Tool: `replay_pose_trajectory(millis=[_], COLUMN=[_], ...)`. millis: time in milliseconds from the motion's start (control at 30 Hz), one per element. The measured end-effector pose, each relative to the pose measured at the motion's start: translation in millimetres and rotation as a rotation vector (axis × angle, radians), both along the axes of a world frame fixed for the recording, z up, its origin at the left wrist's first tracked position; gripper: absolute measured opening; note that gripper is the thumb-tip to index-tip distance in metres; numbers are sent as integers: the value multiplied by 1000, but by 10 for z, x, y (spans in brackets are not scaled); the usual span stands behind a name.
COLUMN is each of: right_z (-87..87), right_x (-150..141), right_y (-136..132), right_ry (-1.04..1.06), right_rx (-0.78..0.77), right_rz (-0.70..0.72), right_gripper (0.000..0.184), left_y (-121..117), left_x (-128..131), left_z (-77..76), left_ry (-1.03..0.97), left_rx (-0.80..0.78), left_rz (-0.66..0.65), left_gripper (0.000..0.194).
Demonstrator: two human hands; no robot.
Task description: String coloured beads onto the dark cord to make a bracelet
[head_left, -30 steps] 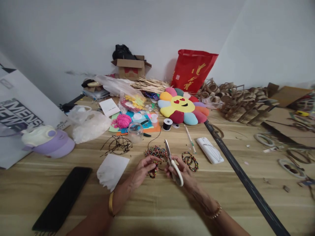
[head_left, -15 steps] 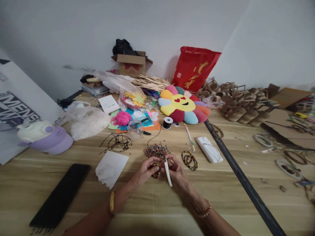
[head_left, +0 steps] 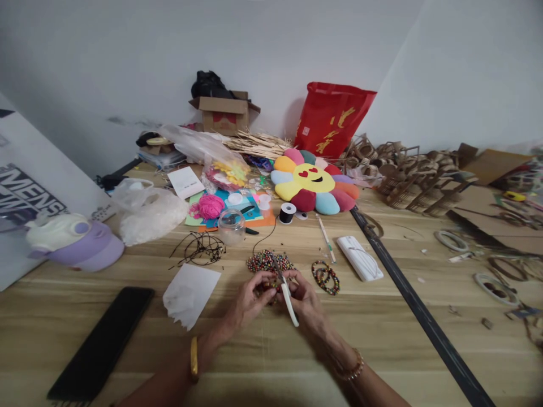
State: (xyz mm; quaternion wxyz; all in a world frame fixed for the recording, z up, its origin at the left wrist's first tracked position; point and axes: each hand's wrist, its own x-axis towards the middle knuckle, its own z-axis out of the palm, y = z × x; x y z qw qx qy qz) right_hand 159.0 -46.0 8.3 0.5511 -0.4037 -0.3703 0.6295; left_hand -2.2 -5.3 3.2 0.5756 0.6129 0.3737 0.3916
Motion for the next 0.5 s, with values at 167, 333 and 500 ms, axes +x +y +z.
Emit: replay_pose_trajectory(millis=[167,333,500], right_z=[69,127,153], right_x=[57,35,-27], right_y=[-3,-7,-16], right_ry=[-71,-183,-276], right_rx=[20,92,135], right_rz=[-41,-73,-106], right_gripper=[49,42,34], left_y=[19,-24,-38], left_x=[7,30,47], left_z=[47,113,132], left_ry=[0,31,-49], left_rx=[100,14,-113], left_rz=[184,101,34], left_gripper=[13,14,16])
